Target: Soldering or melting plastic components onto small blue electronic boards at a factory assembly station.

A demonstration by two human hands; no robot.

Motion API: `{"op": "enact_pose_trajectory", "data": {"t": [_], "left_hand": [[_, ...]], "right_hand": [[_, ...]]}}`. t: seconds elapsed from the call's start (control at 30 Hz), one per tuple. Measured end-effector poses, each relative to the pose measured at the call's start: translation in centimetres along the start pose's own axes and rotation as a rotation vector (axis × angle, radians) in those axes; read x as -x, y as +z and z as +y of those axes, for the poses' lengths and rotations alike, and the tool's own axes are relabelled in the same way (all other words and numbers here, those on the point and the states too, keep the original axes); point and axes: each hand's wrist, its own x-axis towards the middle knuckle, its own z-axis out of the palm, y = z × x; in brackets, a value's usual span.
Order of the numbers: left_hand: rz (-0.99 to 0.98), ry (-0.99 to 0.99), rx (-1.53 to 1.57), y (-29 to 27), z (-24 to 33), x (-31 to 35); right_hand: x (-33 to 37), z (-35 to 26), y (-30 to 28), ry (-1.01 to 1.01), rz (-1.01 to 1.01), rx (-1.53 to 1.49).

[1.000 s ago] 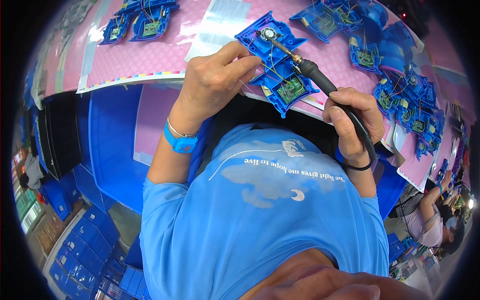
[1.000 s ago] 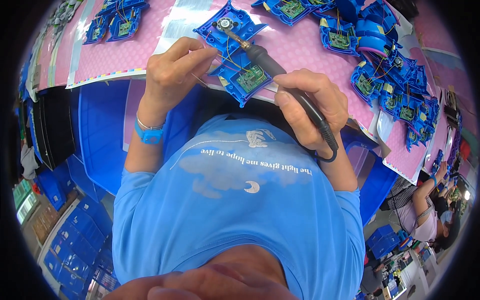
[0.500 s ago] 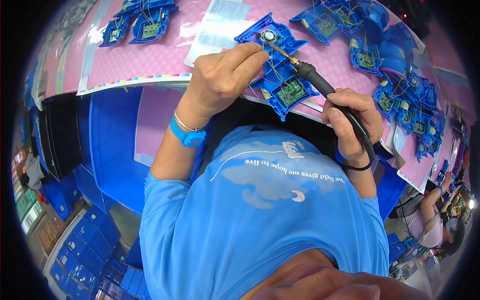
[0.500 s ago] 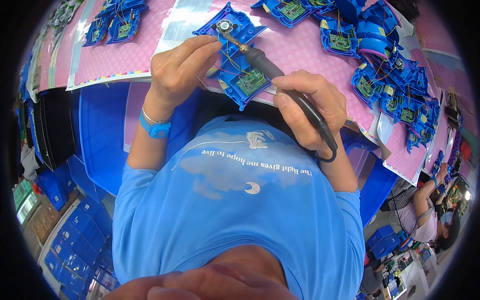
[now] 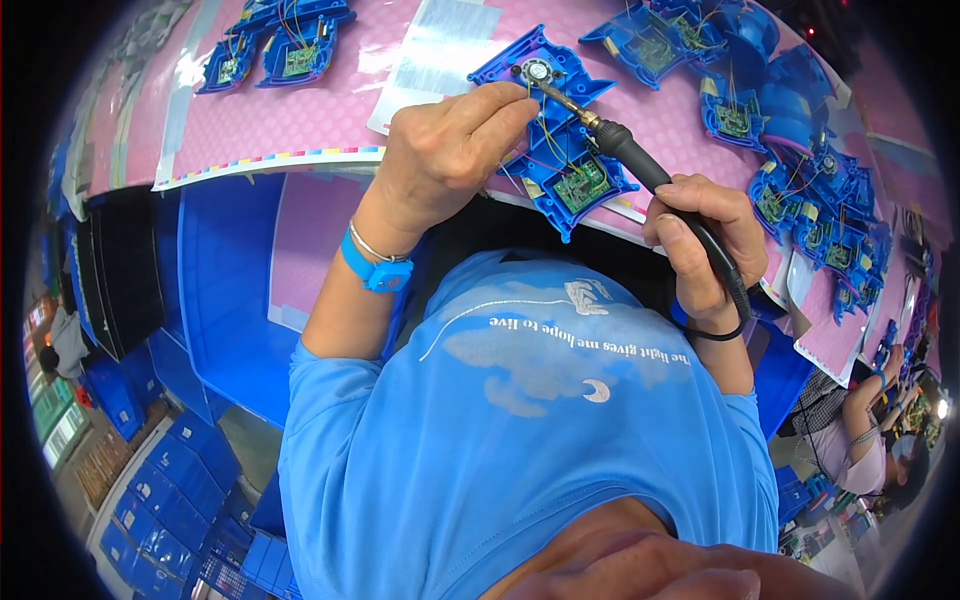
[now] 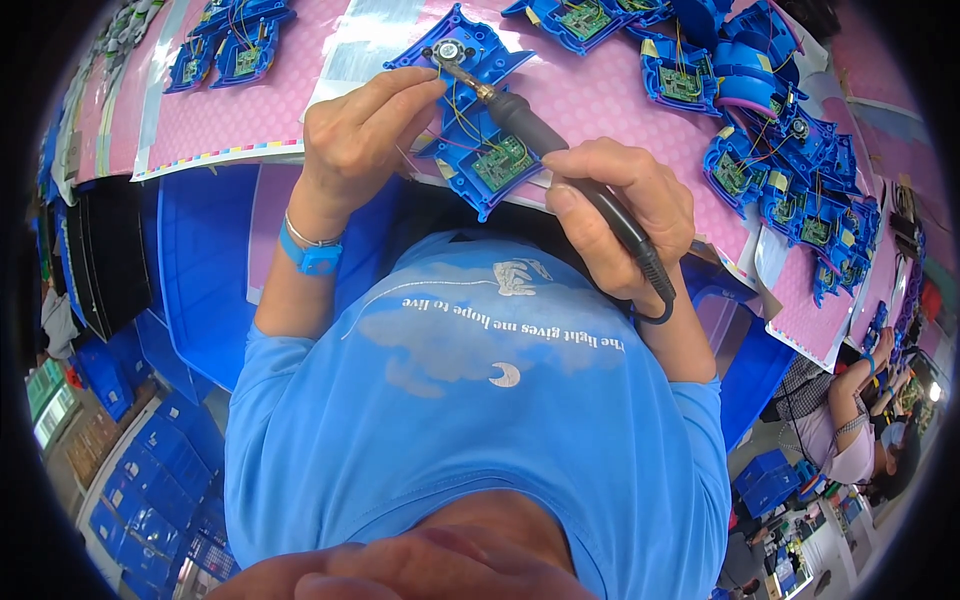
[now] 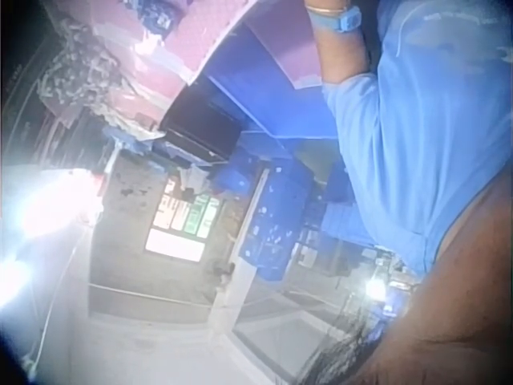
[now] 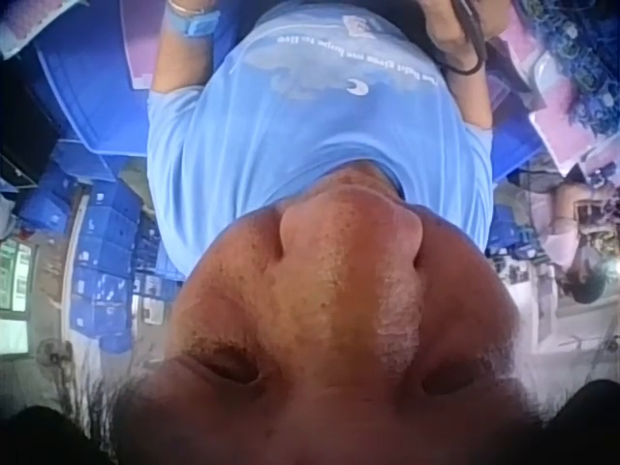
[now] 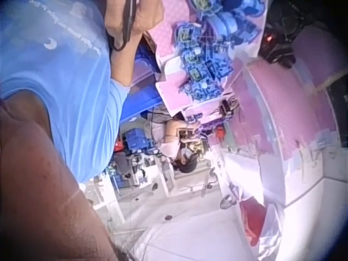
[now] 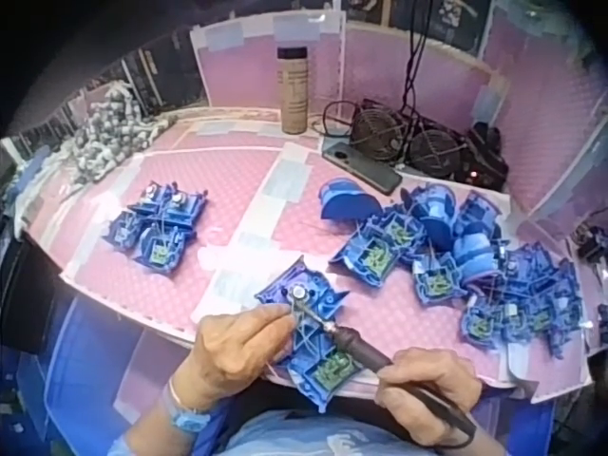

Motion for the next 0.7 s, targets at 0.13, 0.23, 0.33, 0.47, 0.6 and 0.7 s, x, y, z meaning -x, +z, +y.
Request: {"op": "enact_pose_trajectory", "data": {"t": [0.13,0.23,0.33,0.47,0.6,0.7], "left_hand": [[0.012,0.013,-0.004,0.3,-0.4,0.1],[0.030,0.030,0.011,0.3,-0.4,0.0],[0.030,0.011,0.041,0.4,-0.3,-0.1],[0.035,-0.028,0.070,0.4,0.0,-0.1],[0.041,-0.036,0.141,0.1,-0.1,-0.1],[0.067,-0.121,0.270,-1.7,0.4,0.5]], "right_hand": [[-0.1,-0.3,0.0,0.003,0.005,0.000],[0.1,-0.2,-0.1,0.009,0.015,0.012],[0.1,-0.1,-0.1,0.001,0.016,0.027],[0.2,-0.2,-0.1,-0.001,0.018,0.030],[0.2,-0.2,-0.1,0.008,0.073,-0.031],[0.3,-0.7,-0.5,0.014,0.099,-0.049]]}}
